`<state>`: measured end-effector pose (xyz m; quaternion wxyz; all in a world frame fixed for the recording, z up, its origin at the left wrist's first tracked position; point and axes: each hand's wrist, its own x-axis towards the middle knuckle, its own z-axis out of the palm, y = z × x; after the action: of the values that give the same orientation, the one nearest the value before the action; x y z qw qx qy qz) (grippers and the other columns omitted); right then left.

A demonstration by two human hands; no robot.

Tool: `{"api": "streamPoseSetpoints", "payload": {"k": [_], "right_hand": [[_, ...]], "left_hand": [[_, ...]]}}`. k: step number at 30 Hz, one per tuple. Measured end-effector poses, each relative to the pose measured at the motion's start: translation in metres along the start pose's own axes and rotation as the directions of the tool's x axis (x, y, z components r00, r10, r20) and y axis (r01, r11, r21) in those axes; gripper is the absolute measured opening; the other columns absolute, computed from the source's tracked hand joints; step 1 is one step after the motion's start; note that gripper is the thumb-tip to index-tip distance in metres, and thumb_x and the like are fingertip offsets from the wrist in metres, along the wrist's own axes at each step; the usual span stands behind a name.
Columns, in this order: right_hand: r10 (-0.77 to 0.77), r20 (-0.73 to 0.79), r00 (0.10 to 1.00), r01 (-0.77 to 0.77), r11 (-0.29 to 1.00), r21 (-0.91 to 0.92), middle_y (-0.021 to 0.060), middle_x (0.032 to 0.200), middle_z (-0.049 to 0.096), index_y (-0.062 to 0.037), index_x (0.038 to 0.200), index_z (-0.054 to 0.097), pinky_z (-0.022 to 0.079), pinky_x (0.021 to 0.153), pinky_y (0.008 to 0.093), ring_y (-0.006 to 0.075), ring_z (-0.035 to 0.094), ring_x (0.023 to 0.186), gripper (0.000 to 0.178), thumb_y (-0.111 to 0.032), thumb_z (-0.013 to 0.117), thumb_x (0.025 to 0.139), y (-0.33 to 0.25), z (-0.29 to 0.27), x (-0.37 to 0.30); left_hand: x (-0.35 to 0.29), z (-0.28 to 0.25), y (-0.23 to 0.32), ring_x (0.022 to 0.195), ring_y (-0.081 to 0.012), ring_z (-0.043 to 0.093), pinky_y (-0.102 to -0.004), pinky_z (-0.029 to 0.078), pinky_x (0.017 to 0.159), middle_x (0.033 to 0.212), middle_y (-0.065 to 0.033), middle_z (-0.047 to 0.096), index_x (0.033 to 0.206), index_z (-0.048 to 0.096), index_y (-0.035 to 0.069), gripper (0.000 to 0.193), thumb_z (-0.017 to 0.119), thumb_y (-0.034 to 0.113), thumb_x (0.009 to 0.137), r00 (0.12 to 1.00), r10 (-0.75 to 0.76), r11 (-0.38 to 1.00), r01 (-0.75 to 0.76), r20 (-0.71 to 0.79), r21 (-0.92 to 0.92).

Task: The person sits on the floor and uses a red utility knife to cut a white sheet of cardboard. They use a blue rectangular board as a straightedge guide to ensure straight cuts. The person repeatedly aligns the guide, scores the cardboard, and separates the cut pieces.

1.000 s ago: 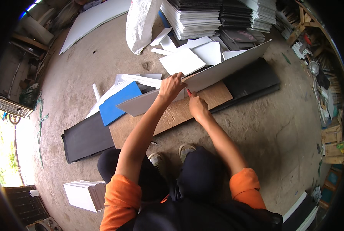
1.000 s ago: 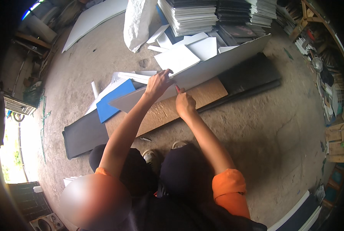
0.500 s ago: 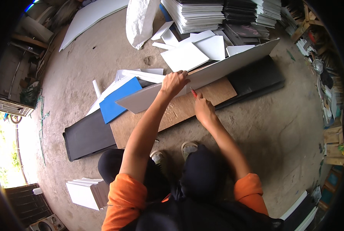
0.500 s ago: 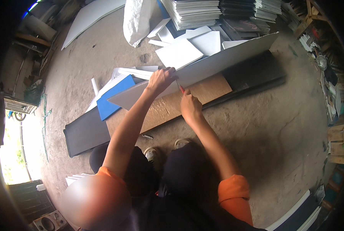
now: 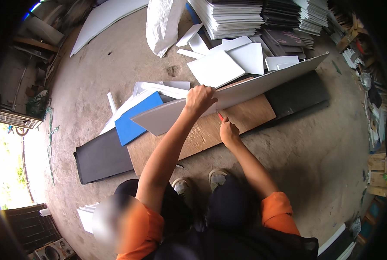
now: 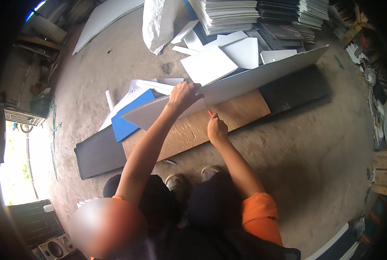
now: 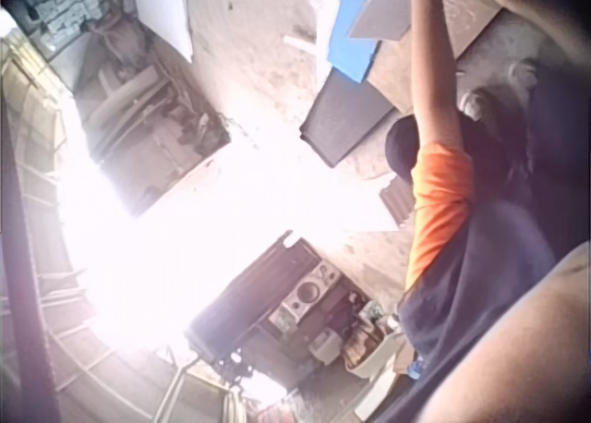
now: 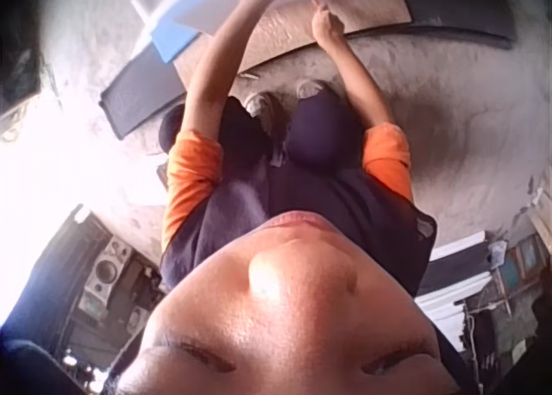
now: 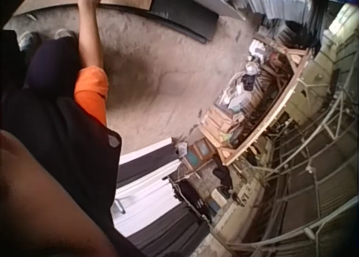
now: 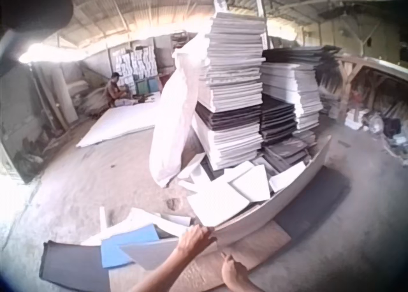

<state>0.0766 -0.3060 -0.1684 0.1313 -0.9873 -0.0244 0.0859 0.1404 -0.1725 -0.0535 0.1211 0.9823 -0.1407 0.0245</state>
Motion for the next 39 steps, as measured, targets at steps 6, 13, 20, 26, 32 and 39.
{"api": "streamPoseSetpoints", "payload": {"k": [6,13,20,26,32,39], "right_hand": [[-0.043,-0.028,0.999,0.043,0.999,0.023,0.0191,0.067,0.062,0.0018,0.094,0.046,0.053,0.049,0.0369,0.0303,0.065,0.063,0.014,-0.009,0.043,0.086,0.019,0.024,-0.007],[-0.009,0.042,0.999,0.001,0.979,0.202,0.0254,0.071,0.06,0.0001,0.096,0.038,0.049,0.054,0.0466,0.0401,0.061,0.068,0.018,-0.017,0.041,0.09,0.036,0.032,-0.041],[-0.015,0.014,1.0,0.011,0.963,0.27,0.023,0.07,0.059,-0.0046,0.093,0.044,0.045,0.056,0.0496,0.0421,0.058,0.066,0.024,-0.028,0.046,0.088,0.062,0.011,-0.071],[0.025,-0.044,0.999,0.022,0.577,0.816,0.004,0.055,0.055,-0.0006,0.089,0.05,0.043,0.045,0.0249,0.0108,0.054,0.047,0.017,-0.018,0.049,0.089,0.071,-0.05,-0.074],[-0.153,-0.279,0.948,0.318,0.435,0.842,0.0069,0.073,0.057,-0.0005,0.097,0.045,0.048,0.05,0.027,0.0137,0.058,0.059,0.02,-0.015,0.053,0.085,0.009,-0.173,-0.064],[-0.252,-0.252,0.934,0.346,0.469,0.813,0.0009,0.069,0.05,-0.0043,0.094,0.048,0.041,0.043,0.0216,0.008,0.05,0.054,0.016,-0.016,0.056,0.085,-0.085,-0.263,-0.108]], "left_hand": [[0.009,0.004,-0.004,0.065,-0.0292,0.062,-0.0377,0.05,0.055,0.067,-0.0126,0.061,0.083,0.065,0.011,0.029,0.067,0.038,0.07,0.997,-0.075,0.997,0.075,0.02,0.019],[0.025,0.009,-0.024,0.065,-0.0286,0.063,-0.0374,0.05,0.055,0.069,-0.0124,0.062,0.082,0.063,0.009,0.033,0.069,0.039,0.069,0.997,-0.065,0.997,0.066,-0.032,0.026],[0.006,0.004,-0.029,0.061,-0.028,0.062,-0.0375,0.049,0.051,0.065,-0.0123,0.061,0.092,0.056,0.007,0.044,0.069,0.041,0.068,0.997,-0.04,0.994,0.046,-0.063,0.098],[-0.03,-0.058,-0.045,0.065,-0.0273,0.063,-0.0372,0.051,0.057,0.074,-0.0151,0.064,0.101,0.056,0.004,0.039,0.066,0.032,0.075,0.991,0.017,0.985,-0.039,-0.13,-0.169],[-0.094,-0.163,-0.037,0.072,-0.0242,0.064,-0.033,0.05,0.064,0.078,-0.0143,0.065,0.091,0.057,0.002,0.021,0.064,0.017,0.078,0.929,-0.071,0.833,-0.145,-0.363,-0.535],[-0.181,-0.18,-0.022,0.071,-0.0154,0.061,-0.0286,0.048,0.064,0.077,-0.0111,0.063,0.091,0.056,0.001,0.024,0.066,0.019,0.079,0.79,-0.291,0.693,-0.215,-0.539,-0.688]]}}
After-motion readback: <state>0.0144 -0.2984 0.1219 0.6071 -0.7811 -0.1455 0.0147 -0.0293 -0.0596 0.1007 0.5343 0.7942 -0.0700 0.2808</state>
